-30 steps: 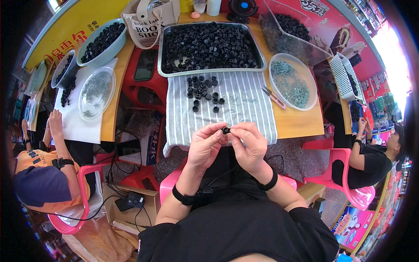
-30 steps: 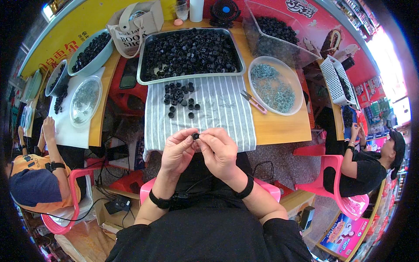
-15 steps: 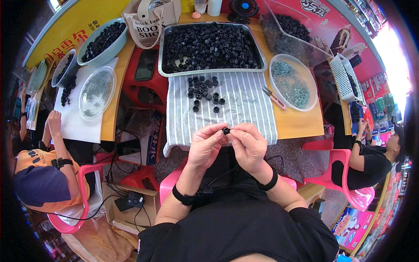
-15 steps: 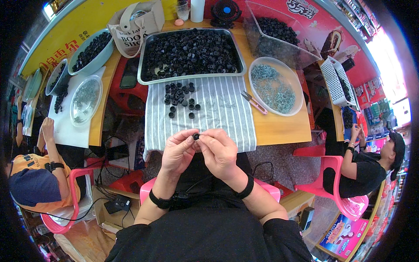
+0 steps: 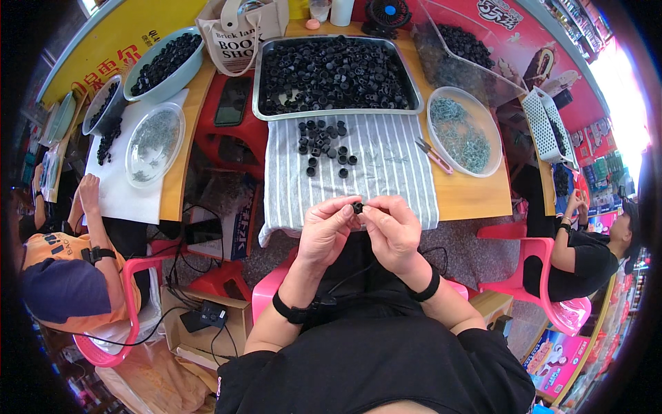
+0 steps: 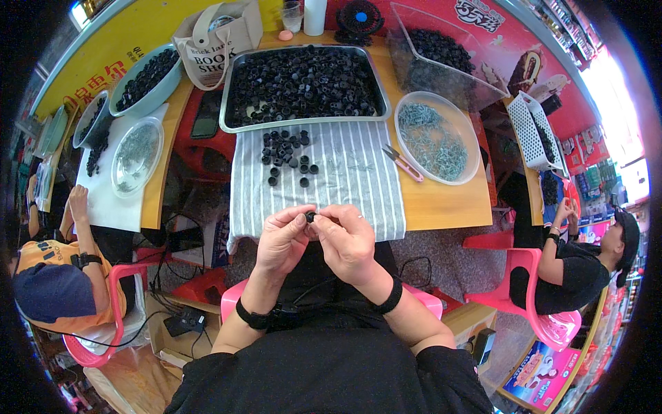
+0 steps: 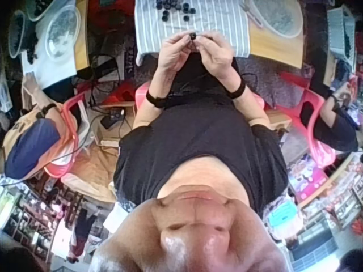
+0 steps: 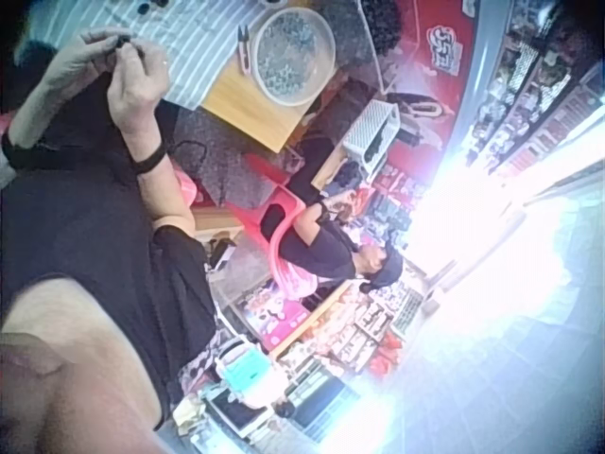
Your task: The recorder is sorting small black plastic or rubber components from a central tray into piles and containers on a workspace shared with other workers.
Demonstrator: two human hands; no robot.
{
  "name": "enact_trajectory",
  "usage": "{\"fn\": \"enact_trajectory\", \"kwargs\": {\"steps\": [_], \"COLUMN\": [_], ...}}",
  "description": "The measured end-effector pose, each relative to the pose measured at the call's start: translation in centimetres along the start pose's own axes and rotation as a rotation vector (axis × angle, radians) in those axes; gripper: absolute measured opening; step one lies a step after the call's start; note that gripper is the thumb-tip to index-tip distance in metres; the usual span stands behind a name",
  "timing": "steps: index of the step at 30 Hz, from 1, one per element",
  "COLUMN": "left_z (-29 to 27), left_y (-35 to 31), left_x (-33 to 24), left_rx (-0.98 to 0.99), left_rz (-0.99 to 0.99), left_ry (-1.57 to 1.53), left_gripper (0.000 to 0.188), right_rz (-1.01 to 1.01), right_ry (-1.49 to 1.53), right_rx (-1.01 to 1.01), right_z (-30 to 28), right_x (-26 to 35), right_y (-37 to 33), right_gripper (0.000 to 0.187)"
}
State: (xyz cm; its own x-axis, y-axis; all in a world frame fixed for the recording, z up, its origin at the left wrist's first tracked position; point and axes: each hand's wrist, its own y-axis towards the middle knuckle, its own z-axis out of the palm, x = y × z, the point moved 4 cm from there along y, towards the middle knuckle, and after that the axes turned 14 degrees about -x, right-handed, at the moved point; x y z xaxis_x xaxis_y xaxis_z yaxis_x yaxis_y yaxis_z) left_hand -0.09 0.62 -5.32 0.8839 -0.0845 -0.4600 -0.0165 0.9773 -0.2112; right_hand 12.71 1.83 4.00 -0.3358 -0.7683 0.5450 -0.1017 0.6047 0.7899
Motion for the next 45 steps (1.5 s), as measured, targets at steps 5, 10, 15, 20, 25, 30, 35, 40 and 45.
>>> {"fn": "enact_trajectory", "kwargs": {"steps": [5,10,15,20,25,30,35,40,45], "left_z": [0.0,0.2,0.7,0.2,0.1,0.0,0.6,1.6,1.9], "left_y": [0.0,-0.1,-0.2,-0.2,-0.1,-0.1,-0.4,-0.7,-0.8], "left_x": [-0.1,-0.2,-0.3,-0.2,-0.2,-0.1,-0.3,-0.6,-0.5], "left_rx": [-0.009,0.006,0.007,0.014,0.005,0.019,-0.007,0.077,0.091], "left_rz": [-0.003,0.004,0.039,0.026,0.024,0.043,0.063,0.068,0.108], "left_ry": [-0.004,0.008,0.047,0.032,0.066,0.112,0.126,0.098,0.177], "left_gripper": [0.024,0.023,0.021,0.021,0.021,0.021,0.021,0.029,0.031], "right_rz": [-0.007,-0.037,-0.05,-0.071,-0.059,0.037,0.173,0.317,0.228], "right_ry": [0.02,0.024,0.032,0.032,0.02,0.039,0.108,0.161,0.121], "right_rx": [0.002,-0.01,0.005,0.044,0.05,0.11,0.129,0.113,0.093], "right_z": [0.0,-0.1,-0.1,0.0,0.0,0.2,0.2,0.4,0.5], "right_x": [0.1,0.1,0.1,0.2,0.0,-0.2,-0.7,-1.7,-1.8], "right_y": [-0.1,-0.2,0.0,0.0,0.2,0.6,0.8,-0.1,-0.1], "right_gripper": [0.021,0.02,0.022,0.021,0.019,0.017,0.017,0.019,0.022]}}
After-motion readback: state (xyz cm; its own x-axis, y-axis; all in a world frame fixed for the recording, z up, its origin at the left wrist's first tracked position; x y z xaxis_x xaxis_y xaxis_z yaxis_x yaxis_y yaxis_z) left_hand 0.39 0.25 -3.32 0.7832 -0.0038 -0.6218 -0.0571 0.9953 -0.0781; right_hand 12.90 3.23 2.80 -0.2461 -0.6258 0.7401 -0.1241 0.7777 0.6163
